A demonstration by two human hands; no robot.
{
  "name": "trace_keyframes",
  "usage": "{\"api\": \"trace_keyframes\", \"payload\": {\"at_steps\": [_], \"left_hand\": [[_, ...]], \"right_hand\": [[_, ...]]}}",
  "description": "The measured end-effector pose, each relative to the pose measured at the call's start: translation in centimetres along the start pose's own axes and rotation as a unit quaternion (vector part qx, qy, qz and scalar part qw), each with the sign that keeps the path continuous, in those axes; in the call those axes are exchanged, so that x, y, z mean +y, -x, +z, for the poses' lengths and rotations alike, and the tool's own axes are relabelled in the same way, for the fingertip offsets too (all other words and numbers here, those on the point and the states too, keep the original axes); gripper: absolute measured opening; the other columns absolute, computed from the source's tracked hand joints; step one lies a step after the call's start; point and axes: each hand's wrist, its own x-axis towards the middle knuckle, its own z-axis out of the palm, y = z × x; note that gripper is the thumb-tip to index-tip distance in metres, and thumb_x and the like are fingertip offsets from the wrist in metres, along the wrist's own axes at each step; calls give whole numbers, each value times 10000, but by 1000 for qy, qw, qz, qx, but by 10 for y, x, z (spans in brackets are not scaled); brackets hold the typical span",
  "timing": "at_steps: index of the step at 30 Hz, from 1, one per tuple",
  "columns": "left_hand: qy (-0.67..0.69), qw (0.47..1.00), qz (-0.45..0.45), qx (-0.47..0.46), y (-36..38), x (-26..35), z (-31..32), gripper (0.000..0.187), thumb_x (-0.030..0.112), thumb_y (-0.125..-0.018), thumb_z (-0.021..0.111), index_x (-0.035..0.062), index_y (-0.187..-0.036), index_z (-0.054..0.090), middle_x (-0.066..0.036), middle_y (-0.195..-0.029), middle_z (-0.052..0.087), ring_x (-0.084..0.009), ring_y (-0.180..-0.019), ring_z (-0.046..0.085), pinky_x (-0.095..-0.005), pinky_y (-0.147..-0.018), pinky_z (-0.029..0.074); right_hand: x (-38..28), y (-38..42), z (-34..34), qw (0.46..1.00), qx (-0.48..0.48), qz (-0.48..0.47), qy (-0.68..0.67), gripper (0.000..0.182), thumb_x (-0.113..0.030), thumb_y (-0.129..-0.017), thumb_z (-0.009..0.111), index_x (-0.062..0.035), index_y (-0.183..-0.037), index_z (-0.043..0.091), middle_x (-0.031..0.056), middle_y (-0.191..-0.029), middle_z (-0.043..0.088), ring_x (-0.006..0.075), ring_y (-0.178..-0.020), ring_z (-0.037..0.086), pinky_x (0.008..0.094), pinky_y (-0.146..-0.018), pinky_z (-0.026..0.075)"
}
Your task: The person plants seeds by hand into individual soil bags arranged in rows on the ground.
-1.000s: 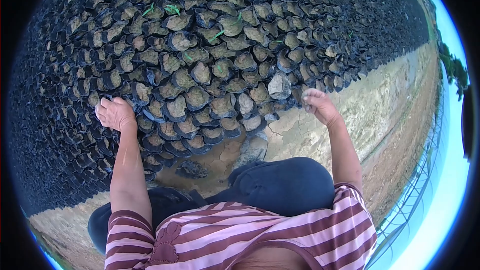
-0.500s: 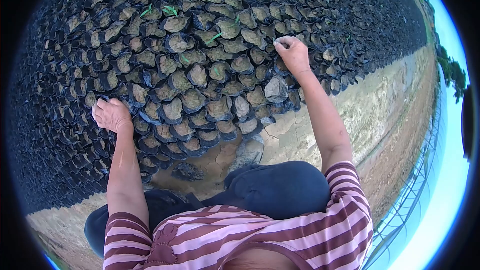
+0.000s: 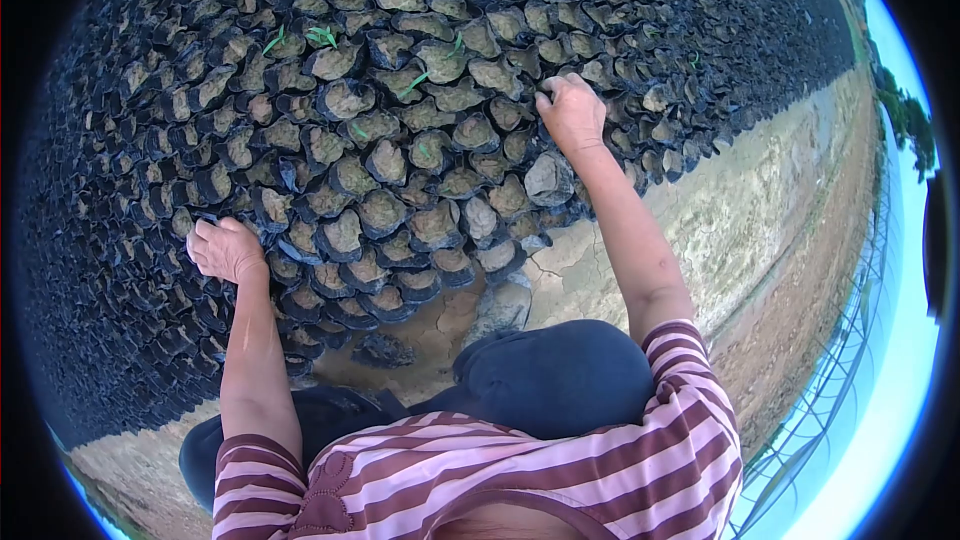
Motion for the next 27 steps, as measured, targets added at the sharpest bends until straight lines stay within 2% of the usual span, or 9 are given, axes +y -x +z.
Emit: {"api": "trace_keyframes", "payload": {"at_steps": [5, 8, 14, 22, 25, 26, 27], "left_hand": [[-1, 1000, 1, 6, 0, -2, 5, 402, 329, -913, 452, 84, -1214, 557, -139, -1322, 522, -313, -1300, 421, -486, -1017, 371], [2, 1000, -2, 4, 0, -2, 4, 406, 331, -912, 450, 84, -1216, 556, -138, -1323, 521, -312, -1302, 418, -488, -1020, 369], [5, 1000, -6, -8, 1, -1, 2, 414, 332, -910, 452, 84, -1226, 548, -142, -1341, 509, -312, -1309, 412, -490, -1032, 362], [7, 1000, -3, -1, 1, -1, 1, 403, 311, -920, 458, 80, -1240, 541, -145, -1349, 504, -313, -1313, 413, -480, -1042, 359], [9, 1000, -2, 1, -1, 1, 1, 405, 312, -921, 456, 80, -1243, 542, -144, -1346, 507, -311, -1312, 415, -480, -1038, 363], [9, 1000, -1, 1, 1, -1, 0, 406, 312, -922, 455, 80, -1244, 543, -144, -1345, 508, -310, -1311, 415, -481, -1037, 365], [6, 1000, 1, 11, 2, -3, 2, 409, 320, -918, 453, 84, -1238, 547, -137, -1341, 514, -311, -1303, 422, -481, -1026, 375]], "right_hand": [[3, -5, 8, 1000, -3, -7, -1, 145, -235, -799, 681, -102, -856, 692, 114, -896, 637, 319, -875, 645, 443, -749, 525], [5, -2, 8, 999, 15, 39, -17, 158, -246, -811, 676, -105, -878, 701, 123, -910, 650, 325, -874, 651, 443, -751, 525], [-2, -1, 6, 996, 4, 67, -55, 186, -269, -827, 671, -96, -886, 704, 132, -918, 657, 329, -883, 657, 448, -756, 525], [-9, -17, 14, 994, -45, 101, 17, 217, -277, -806, 672, -78, -887, 706, 154, -940, 678, 343, -901, 664, 438, -781, 528], [5, -13, 14, 965, -32, 183, -185, 251, -285, -803, 671, -71, -922, 727, 169, -938, 705, 334, -887, 681, 403, -789, 534], [15, -13, 17, 934, -24, 219, -280, 284, -296, -802, 678, -68, -961, 737, 172, -911, 723, 302, -837, 698, 370, -783, 538], [21, -11, 23, 903, 36, 222, -365, 273, -282, -811, 681, -65, -968, 732, 157, -865, 726, 267, -775, 700, 359, -764, 540]]}}
